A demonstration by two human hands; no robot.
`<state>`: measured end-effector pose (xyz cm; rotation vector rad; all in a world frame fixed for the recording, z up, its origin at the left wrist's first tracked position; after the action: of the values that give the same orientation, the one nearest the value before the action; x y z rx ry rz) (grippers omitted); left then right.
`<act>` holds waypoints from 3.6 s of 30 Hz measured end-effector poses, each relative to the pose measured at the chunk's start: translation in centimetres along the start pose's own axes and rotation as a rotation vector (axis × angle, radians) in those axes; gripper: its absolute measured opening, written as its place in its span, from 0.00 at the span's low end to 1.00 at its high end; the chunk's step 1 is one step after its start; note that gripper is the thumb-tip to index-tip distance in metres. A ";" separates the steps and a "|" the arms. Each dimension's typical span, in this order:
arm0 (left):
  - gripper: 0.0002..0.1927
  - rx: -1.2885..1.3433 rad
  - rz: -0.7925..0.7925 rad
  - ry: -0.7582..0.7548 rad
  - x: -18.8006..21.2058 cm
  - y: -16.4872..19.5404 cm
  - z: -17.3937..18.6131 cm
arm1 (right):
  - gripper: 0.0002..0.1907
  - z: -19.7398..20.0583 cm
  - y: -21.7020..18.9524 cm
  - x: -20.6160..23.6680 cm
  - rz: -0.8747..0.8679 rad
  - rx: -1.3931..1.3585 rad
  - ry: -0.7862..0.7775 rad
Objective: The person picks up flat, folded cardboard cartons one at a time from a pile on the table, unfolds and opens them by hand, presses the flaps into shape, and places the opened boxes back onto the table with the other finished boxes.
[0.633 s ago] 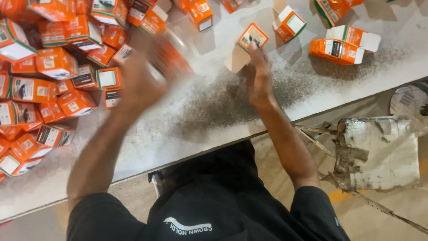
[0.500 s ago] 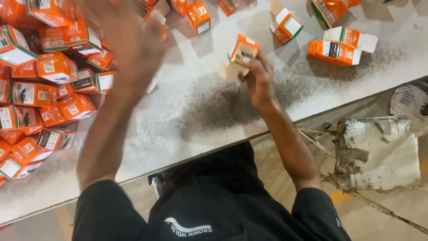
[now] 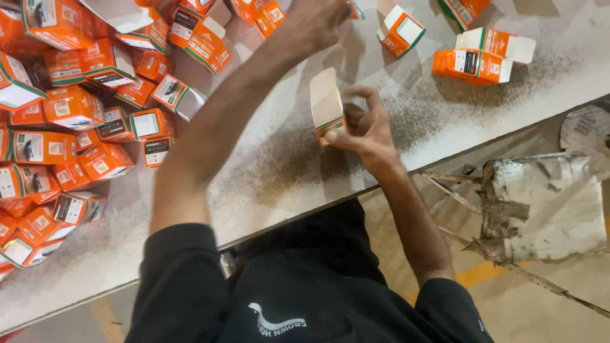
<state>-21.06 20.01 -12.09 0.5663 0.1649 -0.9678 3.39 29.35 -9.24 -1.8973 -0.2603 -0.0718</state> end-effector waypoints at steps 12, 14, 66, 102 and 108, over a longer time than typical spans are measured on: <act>0.24 0.359 -0.152 0.193 22.5 14.4 13.2 | 0.23 -5.3 0.4 -0.7 0.409 0.954 0.116; 0.17 -0.143 -0.595 0.339 23.4 14.9 12.3 | 0.23 -5.5 0.8 -0.7 0.425 0.959 0.088; 0.20 0.317 0.069 0.333 22.2 13.2 8.1 | 0.24 -7.9 2.6 2.8 0.646 1.324 0.050; 0.17 0.172 -0.135 0.088 23.1 12.8 9.2 | 0.38 -3.7 3.7 0.5 0.383 1.208 -0.003; 0.18 -0.443 0.266 0.342 21.3 7.8 12.4 | 0.48 6.1 -1.4 -6.4 0.642 1.940 0.560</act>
<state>-4.06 1.36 -6.73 0.3277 0.5808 -0.5449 -3.63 34.61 -11.10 0.0816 0.5427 0.0791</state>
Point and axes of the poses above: each hand's wrist, its own x-axis away from the middle knuckle, its own z-axis out of the back of the hand, y = z × x, the point moved 3 cm from there along -x, towards the middle knuckle, and after that the axes turned 3 degrees about -z, right-handed, at the moved point
